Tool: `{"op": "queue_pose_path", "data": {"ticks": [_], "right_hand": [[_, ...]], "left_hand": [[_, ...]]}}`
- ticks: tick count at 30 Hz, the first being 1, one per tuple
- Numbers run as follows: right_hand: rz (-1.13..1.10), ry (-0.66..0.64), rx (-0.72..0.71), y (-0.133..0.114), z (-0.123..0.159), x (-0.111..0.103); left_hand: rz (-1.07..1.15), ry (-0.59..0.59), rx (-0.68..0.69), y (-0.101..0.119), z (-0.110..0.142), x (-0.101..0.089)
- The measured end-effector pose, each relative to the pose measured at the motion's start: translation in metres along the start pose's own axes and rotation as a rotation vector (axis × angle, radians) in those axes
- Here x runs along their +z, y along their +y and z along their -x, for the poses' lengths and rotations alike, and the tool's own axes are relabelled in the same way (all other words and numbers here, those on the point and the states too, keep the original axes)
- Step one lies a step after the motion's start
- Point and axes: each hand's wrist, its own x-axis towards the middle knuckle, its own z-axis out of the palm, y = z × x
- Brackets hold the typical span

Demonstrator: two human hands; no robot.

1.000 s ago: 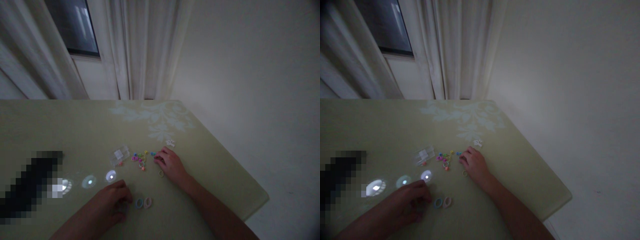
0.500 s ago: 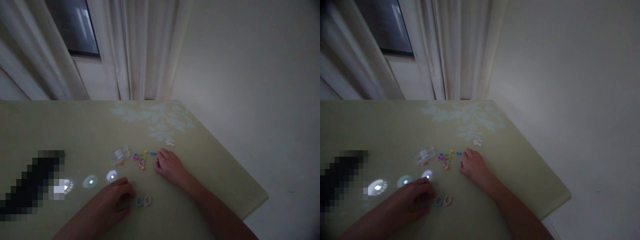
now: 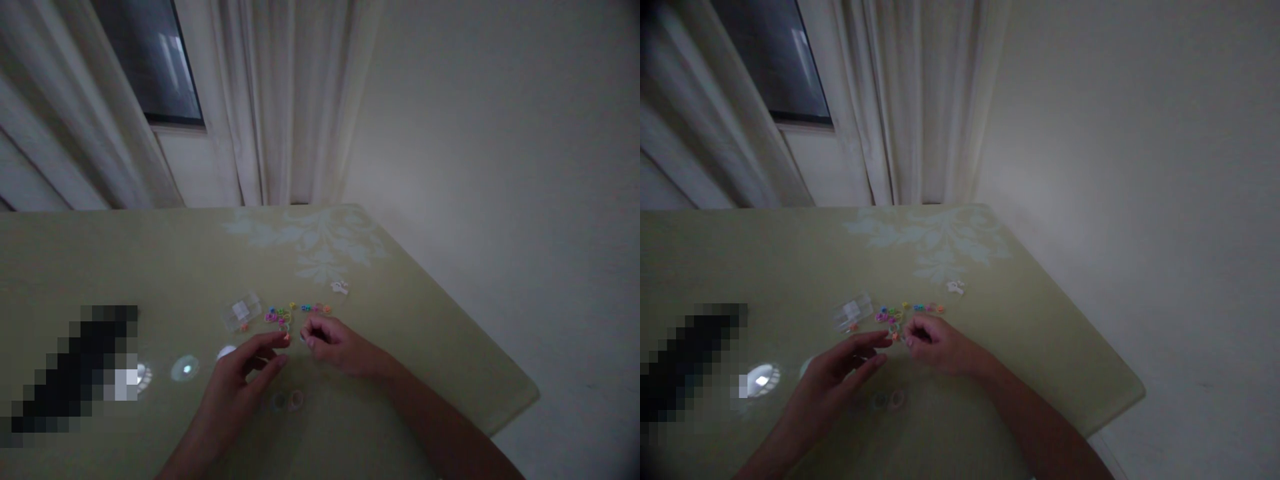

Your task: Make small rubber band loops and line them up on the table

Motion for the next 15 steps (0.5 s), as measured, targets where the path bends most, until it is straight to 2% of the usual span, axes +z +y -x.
{"op": "queue_pose_path", "data": {"ticks": [2, 6, 9, 15], "right_hand": [[0.008, 0.028, -0.02, -0.004, 0.001, 0.012], [0.328, 0.185, -0.2, -0.005, 0.003, 0.026], [0.497, 0.208, -0.307, -0.001, 0.004, 0.028], [0.418, 0.317, -0.303, -0.005, 0.005, 0.025]], "left_hand": [[0.142, -0.026, -0.035, 0.001, 0.002, 0.009], [0.337, -0.078, -0.095, 0.006, 0.005, 0.02], [0.393, -0.058, -0.146, 0.008, 0.004, 0.02], [0.346, -0.024, -0.182, 0.006, -0.001, 0.012]]}}
